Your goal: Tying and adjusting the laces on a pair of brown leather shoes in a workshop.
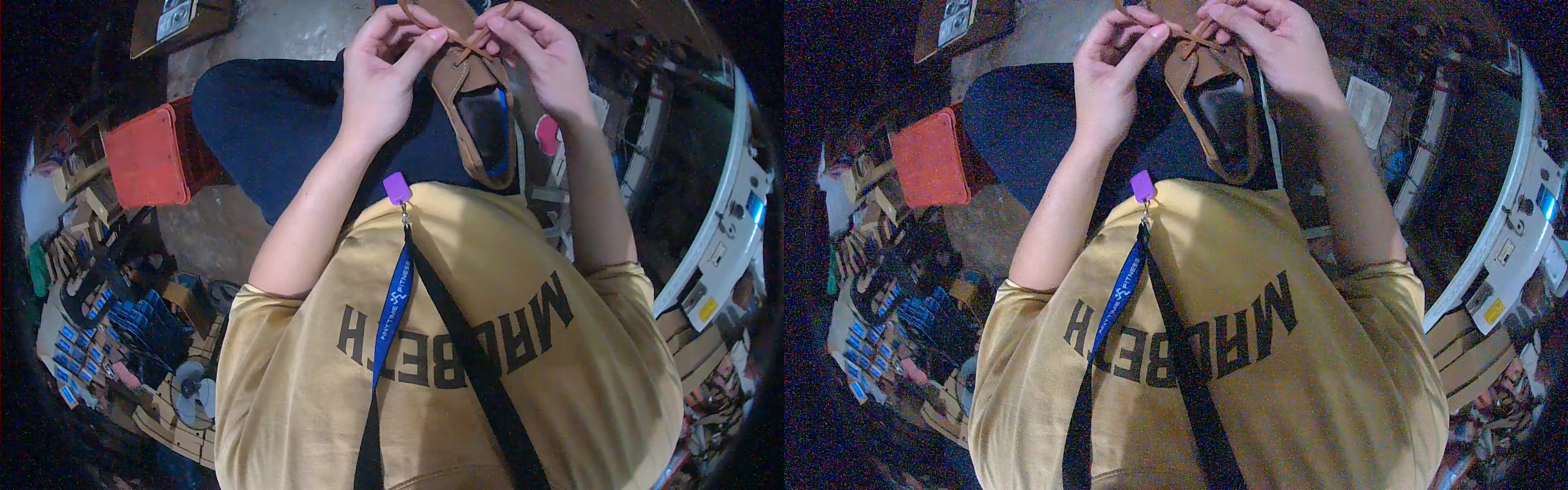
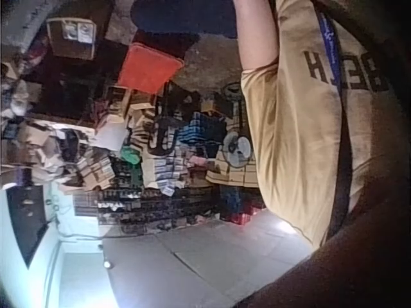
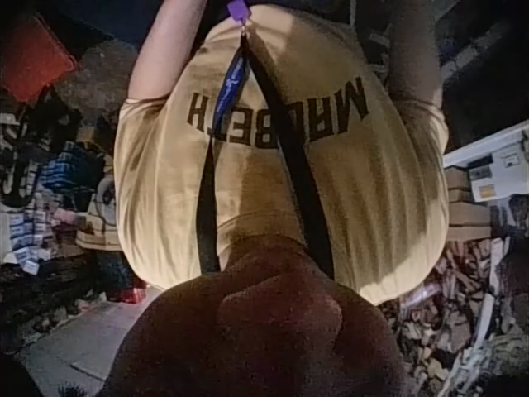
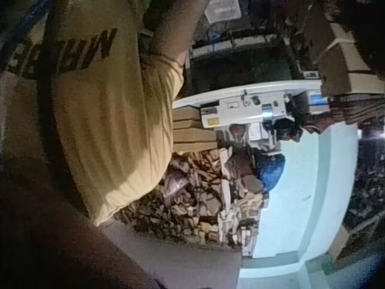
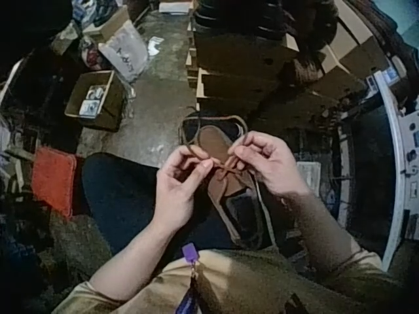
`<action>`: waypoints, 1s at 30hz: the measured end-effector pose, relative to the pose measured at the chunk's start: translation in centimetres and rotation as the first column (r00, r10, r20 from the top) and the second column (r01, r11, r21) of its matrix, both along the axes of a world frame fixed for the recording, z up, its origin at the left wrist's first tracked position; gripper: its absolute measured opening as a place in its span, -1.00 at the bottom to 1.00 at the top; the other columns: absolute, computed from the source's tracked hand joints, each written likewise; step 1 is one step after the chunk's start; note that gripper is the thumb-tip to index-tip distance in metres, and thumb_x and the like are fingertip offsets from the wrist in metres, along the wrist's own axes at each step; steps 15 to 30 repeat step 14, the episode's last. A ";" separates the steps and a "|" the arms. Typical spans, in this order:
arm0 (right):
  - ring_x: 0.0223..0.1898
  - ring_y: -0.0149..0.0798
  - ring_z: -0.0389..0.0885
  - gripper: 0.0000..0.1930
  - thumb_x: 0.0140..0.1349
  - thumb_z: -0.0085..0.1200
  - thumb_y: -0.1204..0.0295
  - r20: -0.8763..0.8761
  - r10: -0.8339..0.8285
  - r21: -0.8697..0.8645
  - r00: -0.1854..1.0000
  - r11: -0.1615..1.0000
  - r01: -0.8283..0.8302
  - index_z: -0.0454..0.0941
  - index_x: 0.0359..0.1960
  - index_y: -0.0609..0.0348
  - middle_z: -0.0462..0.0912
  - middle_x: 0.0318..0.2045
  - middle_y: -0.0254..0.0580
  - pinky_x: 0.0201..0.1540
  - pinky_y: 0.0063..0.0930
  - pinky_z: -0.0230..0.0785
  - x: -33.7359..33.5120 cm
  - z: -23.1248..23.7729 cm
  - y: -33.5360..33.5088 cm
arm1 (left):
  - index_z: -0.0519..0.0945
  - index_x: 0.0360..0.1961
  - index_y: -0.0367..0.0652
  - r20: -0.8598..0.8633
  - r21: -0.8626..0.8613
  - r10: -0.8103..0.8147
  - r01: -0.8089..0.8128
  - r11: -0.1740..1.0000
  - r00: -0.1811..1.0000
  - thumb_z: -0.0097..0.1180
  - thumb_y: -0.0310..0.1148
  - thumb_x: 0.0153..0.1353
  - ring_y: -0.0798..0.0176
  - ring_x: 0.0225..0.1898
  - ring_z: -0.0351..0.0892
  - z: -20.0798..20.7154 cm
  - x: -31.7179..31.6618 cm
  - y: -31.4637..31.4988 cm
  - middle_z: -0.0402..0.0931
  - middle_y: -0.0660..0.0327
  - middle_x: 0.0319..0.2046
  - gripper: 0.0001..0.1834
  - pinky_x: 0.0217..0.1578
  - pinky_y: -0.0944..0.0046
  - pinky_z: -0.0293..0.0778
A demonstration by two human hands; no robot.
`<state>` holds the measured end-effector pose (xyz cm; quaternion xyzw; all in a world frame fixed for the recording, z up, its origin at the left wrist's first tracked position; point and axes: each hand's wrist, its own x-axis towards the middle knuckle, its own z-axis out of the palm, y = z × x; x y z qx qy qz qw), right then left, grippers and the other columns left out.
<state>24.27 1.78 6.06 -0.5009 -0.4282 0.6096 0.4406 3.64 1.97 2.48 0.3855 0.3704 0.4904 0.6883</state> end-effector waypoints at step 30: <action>-0.16 -0.46 0.67 -0.80 0.45 0.10 0.51 0.052 0.102 0.060 0.993 0.993 -0.105 0.30 -0.08 0.07 0.72 -0.21 -0.18 0.03 -0.54 0.52 0.5 -0.2 -0.3 | 0.27 -0.24 -0.09 0.023 0.012 0.008 -0.009 1.000 1.000 0.16 -0.60 0.42 0.40 -0.13 0.60 1.0 0.3 0.2 0.64 0.16 -0.18 -0.71 0.01 0.38 0.51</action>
